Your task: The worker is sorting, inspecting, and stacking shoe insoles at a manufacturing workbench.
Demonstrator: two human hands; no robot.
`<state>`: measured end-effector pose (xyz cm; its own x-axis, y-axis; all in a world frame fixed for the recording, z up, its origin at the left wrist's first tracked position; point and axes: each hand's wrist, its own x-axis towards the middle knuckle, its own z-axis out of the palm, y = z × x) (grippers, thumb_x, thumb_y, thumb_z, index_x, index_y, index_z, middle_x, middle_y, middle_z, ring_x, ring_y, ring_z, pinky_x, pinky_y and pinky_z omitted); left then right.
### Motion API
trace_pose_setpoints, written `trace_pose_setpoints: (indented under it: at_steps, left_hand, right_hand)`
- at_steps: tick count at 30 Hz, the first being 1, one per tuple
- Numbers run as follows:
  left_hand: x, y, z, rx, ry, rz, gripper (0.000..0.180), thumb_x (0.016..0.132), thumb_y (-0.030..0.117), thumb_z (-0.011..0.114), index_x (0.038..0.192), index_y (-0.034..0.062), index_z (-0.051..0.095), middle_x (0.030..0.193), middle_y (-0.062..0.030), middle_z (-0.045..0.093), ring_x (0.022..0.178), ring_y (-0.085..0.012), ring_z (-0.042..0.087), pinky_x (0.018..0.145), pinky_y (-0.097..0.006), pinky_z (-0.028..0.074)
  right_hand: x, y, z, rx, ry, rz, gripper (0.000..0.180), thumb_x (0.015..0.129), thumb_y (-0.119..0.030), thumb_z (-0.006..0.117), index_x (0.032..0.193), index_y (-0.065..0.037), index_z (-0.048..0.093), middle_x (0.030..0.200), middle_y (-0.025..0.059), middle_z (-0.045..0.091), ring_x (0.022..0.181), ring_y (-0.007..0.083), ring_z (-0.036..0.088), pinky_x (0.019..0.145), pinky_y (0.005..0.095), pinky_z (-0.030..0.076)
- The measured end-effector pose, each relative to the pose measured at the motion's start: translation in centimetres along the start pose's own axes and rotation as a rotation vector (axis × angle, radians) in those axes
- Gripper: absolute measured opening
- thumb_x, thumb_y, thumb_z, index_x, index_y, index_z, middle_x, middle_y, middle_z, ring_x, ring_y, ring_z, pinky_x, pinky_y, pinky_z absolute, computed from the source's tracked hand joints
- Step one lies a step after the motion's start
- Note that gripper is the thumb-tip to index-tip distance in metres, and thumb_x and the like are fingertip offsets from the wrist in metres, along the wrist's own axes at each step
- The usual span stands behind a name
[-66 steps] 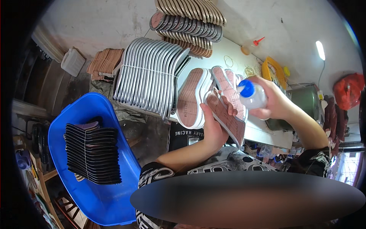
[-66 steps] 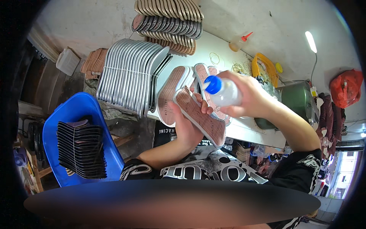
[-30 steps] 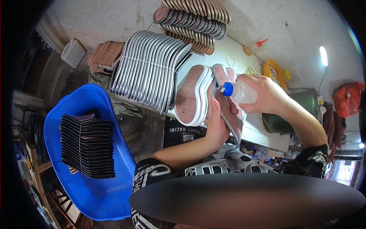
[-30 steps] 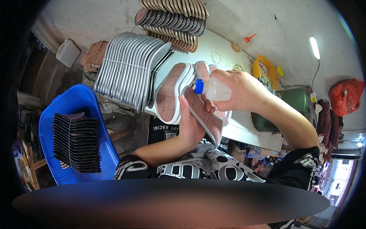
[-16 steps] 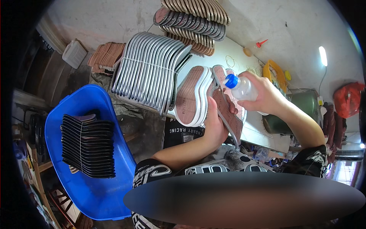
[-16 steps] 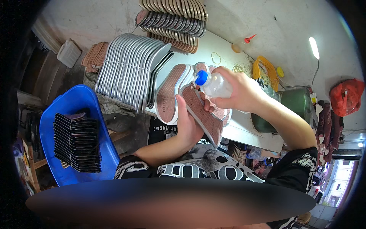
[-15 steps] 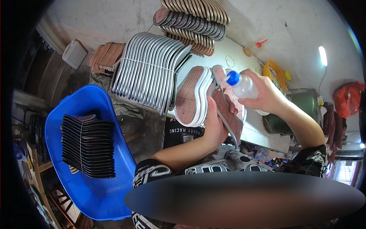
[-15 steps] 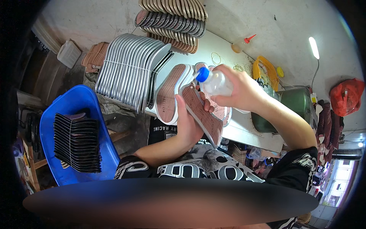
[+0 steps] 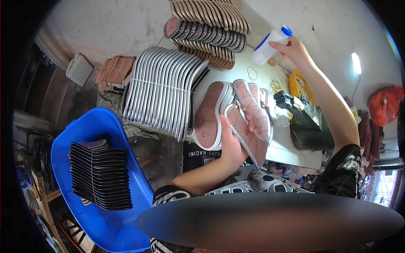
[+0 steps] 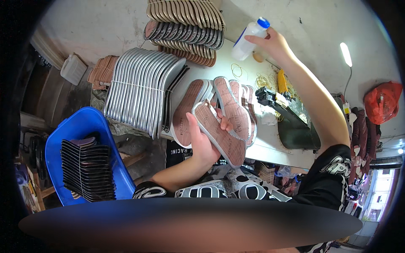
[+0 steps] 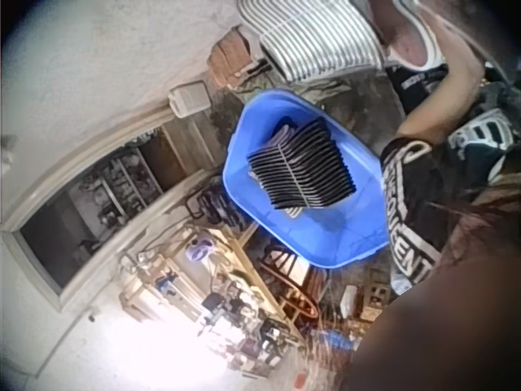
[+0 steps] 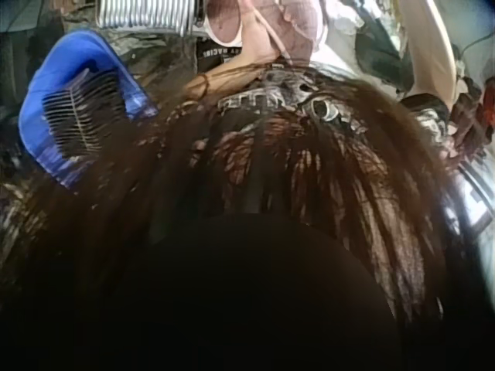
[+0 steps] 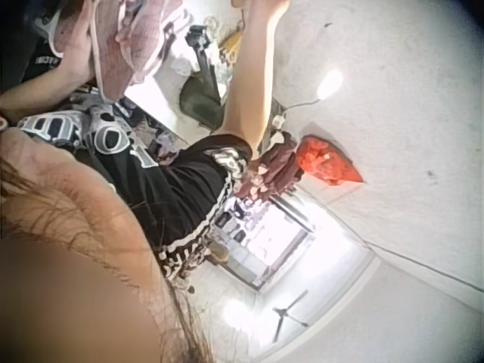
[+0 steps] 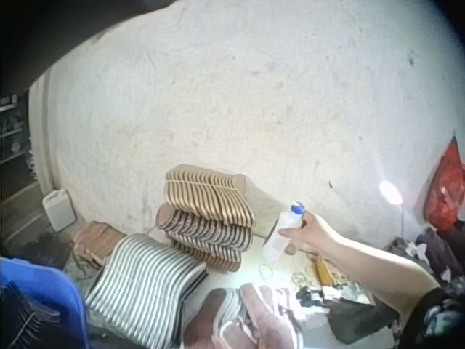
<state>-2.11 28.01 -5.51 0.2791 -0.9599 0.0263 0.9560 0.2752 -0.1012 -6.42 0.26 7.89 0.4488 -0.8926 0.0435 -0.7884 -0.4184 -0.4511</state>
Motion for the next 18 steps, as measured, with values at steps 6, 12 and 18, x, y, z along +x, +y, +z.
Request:
trace_pose_setpoints:
  at_steps: [6, 12, 18]
  left_hand:
    - [0.6, 0.4, -0.6, -0.005, 0.049, 0.033, 0.064, 0.091, 0.066, 0.035, 0.118, 0.0084, 0.041, 0.092, -0.0049, 0.046, 0.076, -0.0155, 0.046, 0.074, -0.033, 0.038]
    - [0.6, 1.3, -0.6, -0.025, 0.046, 0.028, 0.066, 0.09, 0.067, 0.036, 0.119, 0.0082, 0.041, 0.093, -0.0047, 0.046, 0.076, -0.016, 0.046, 0.074, -0.033, 0.037]
    - [0.6, 1.5, -0.2, 0.009, 0.04, 0.041, 0.066, 0.089, 0.067, 0.037, 0.119, 0.0085, 0.041, 0.093, -0.0048, 0.047, 0.078, -0.0165, 0.046, 0.074, -0.033, 0.037]
  right_hand:
    - [7.2, 6.3, 5.4, -0.047, -0.062, 0.12, 0.07, 0.062, -0.044, 0.083, 0.11, 0.001, 0.059, 0.092, 0.0107, 0.066, 0.08, 0.0199, 0.063, 0.073, 0.0324, 0.05]
    - [9.4, 7.9, 9.6, -0.086, -0.11, 0.16, 0.067, 0.062, -0.047, 0.081, 0.106, -0.003, 0.059, 0.083, 0.0093, 0.066, 0.075, 0.0197, 0.062, 0.066, 0.0322, 0.05]
    - [6.7, 4.8, 8.7, 0.034, -0.086, 0.392, 0.073, 0.073, -0.036, 0.074, 0.13, -0.002, 0.043, 0.101, 0.0147, 0.064, 0.093, 0.0223, 0.062, 0.078, 0.034, 0.049]
